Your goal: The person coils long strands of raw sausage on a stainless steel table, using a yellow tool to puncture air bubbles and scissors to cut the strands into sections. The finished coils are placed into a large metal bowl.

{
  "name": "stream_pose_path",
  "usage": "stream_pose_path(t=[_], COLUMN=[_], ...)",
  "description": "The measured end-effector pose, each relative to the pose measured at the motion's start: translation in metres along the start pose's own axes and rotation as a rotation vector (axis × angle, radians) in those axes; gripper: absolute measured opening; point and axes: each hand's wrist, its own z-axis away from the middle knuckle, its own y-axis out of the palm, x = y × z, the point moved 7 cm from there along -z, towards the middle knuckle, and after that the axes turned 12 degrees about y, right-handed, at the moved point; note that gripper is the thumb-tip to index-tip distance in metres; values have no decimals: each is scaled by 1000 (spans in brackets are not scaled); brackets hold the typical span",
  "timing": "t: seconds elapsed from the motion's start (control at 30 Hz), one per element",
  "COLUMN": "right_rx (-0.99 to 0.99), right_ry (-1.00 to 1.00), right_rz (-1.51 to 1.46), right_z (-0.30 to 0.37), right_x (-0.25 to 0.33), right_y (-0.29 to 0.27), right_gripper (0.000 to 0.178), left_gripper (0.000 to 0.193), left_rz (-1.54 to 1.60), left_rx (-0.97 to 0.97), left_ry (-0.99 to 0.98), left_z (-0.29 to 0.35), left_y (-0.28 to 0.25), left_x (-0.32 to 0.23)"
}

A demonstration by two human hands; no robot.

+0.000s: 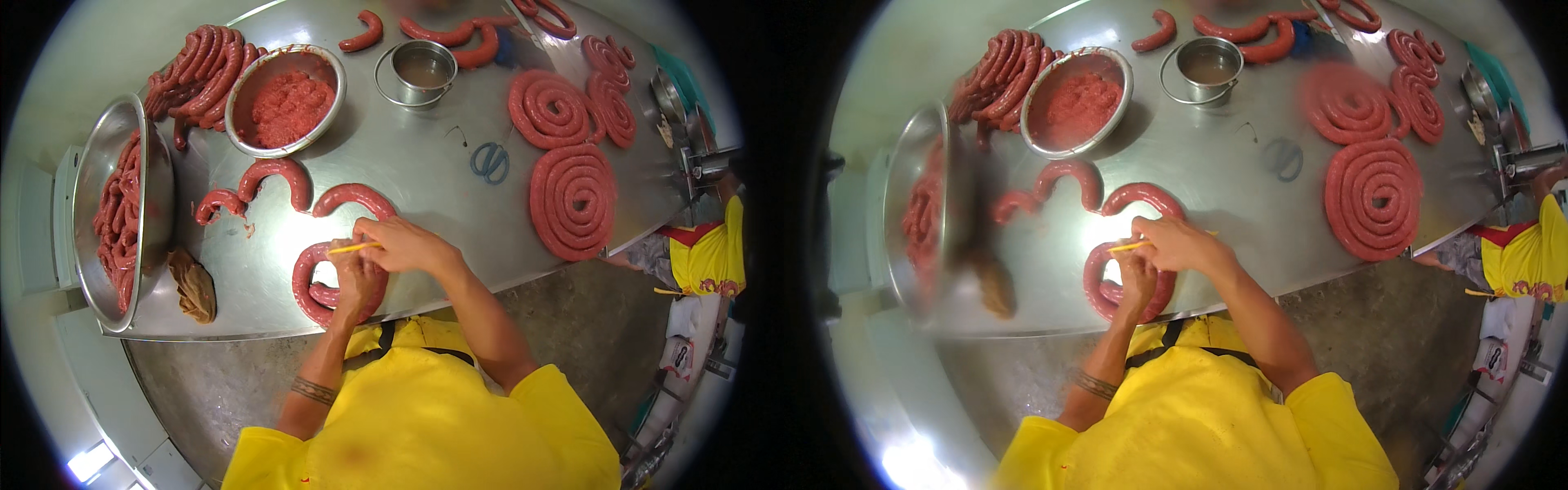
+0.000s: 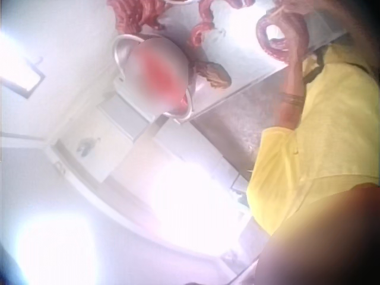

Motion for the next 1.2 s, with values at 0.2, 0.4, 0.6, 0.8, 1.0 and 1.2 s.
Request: stream_pose_path(t=[0.2,0.4,0.6,0.8,1.0,1.2], right_rx=[-485,-830,-1061,-770,-625,33], right_ry=[-48,-252,-143,796,557,-73], right_rz=[-69,-972,-1128,-1009,-178,-110], right_z=[53,180,339,373,136,22], right_x=[7,4,-107,-203,-170,-38], right_y=[-21,-194,-229,-79,-2,-1], right_gripper=[26,18,24,14,29,21], left_gripper=[22,10,12,16,9,12], left_rz=[470,12,-217,1210,33,-22], left_rx=[114,302,366,285,123,74], left_ry=[-237,32,187,-995,96,-39], left_z=[5,0,-1,25,-3,1], left_y=[34,55,74,107,32,14], left_x=[20,-5,-4,40,-21,-34])
